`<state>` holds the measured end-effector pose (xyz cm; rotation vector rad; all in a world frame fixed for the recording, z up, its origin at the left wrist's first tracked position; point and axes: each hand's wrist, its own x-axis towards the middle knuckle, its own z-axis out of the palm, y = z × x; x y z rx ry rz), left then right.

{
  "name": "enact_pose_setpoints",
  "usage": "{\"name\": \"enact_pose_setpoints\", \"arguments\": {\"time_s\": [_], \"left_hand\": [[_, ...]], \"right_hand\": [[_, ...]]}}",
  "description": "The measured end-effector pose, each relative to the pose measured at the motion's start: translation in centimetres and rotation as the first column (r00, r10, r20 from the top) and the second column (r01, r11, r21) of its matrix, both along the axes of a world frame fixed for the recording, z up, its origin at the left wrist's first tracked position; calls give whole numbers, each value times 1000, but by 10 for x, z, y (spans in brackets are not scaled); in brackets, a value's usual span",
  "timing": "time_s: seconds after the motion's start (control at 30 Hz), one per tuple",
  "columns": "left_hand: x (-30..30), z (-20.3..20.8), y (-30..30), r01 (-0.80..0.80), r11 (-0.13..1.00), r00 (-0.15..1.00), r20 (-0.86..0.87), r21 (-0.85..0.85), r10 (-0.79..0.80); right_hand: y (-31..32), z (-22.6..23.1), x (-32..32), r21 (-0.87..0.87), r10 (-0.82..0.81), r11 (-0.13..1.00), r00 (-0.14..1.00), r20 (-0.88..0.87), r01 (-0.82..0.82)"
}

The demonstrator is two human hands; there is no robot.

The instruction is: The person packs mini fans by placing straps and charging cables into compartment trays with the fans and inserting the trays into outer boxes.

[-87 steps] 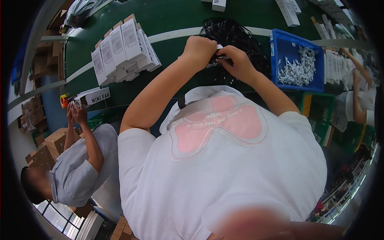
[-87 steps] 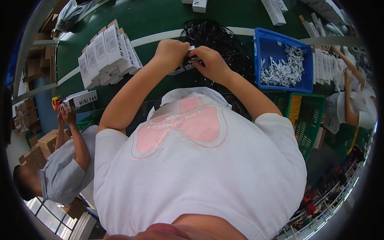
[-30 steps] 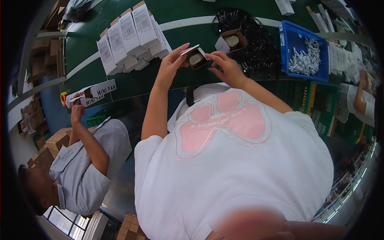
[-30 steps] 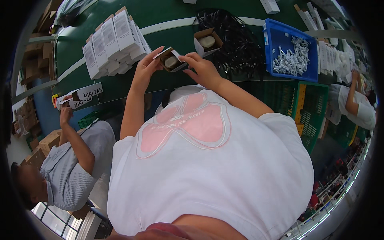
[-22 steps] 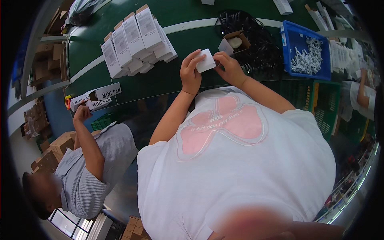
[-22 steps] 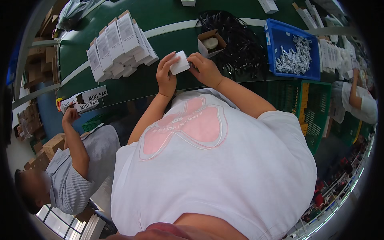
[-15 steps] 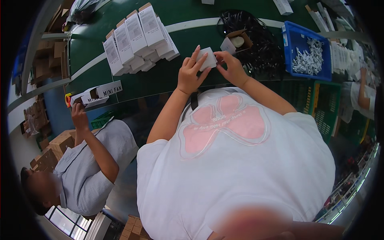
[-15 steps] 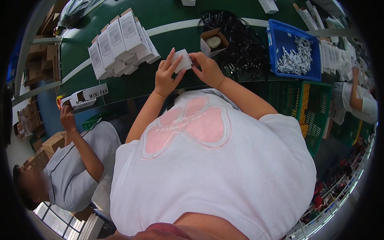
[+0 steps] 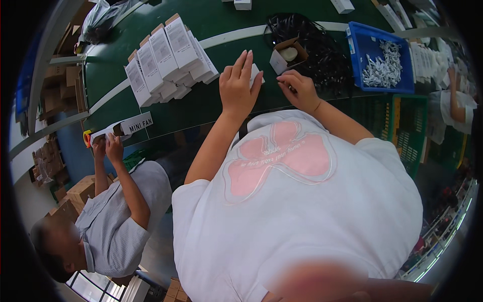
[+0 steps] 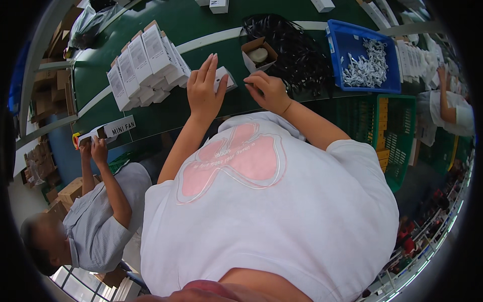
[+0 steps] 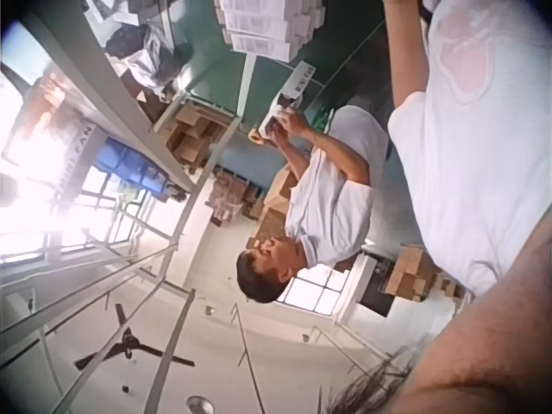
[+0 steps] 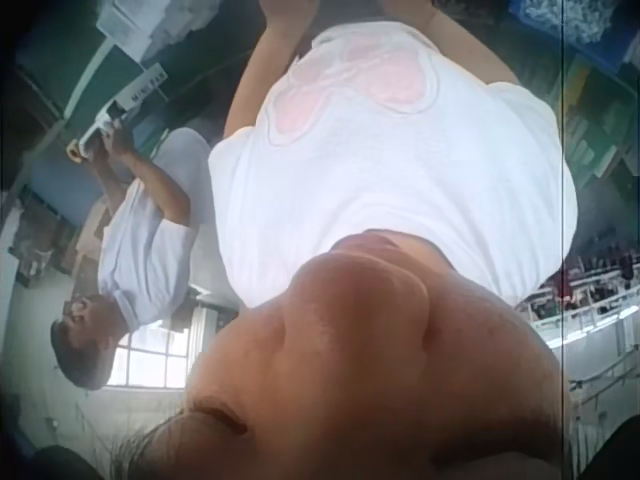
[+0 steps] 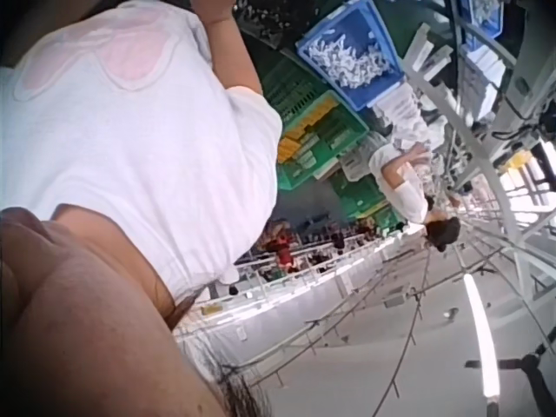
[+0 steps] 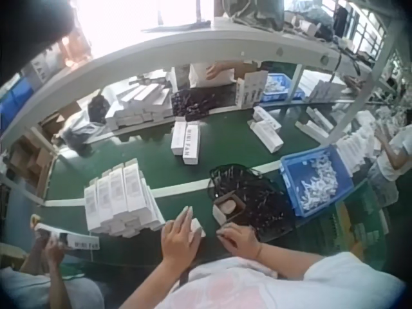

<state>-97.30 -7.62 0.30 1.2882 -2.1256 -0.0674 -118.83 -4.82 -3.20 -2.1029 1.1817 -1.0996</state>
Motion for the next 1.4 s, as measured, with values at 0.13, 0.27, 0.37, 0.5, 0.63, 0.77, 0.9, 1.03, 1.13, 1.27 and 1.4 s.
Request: {"name": "enact_pose_setpoints", "arguments": {"time_s": [0.13, 0.27, 0.37, 0.5, 0.63, 0.77, 0.9, 1.03, 1.13, 1.27, 1.4], "left_hand": [[-52, -4, -22, 174, 845, 803, -569, 506, 176], [-89, -25, -35, 342, 551, 588, -631, 761, 506], [-106, -54, -30, 164, 644, 668, -564, 747, 484], [-121, -53, -21, 70, 808, 579, -683, 585, 445], [-113, -61, -16, 98, 922, 748, -639, 375, 180], [-104, -40, -2, 159, 875, 827, -546, 456, 134], [-110, -31, -3, -13, 970, 982, -178, 243, 57], [-110, -42, -9, -18, 982, 1000, -15, 186, 21], [-108, -47, -9, -47, 992, 998, 57, 115, 41], [-112, -51, -9, -52, 995, 978, 205, 87, 34], [-109, -32, -2, -34, 974, 978, 208, 224, -13]], "right_hand": [[-11, -8, -54, 416, -518, 840, 746, 418, 349], [-50, -8, -69, 702, -472, 712, 718, 512, -33], [-66, -16, -68, 775, -302, 613, 860, 412, -156], [-72, -12, -63, 655, -236, 748, 879, 414, -107], [-67, -21, -67, 565, -184, 813, 859, 478, -140], [-70, -25, -81, 525, -137, 836, 866, 480, -159], [-67, -25, -86, 500, -61, 841, 881, 470, -208], [-63, -29, -88, 471, -44, 852, 867, 497, -227], [-58, -26, -86, 452, -11, 870, 909, 416, -196], [-50, -16, -79, 387, -64, 916, 910, 409, -110], [-48, -38, -89, -65, 87, 993, 986, -139, -96]]}}
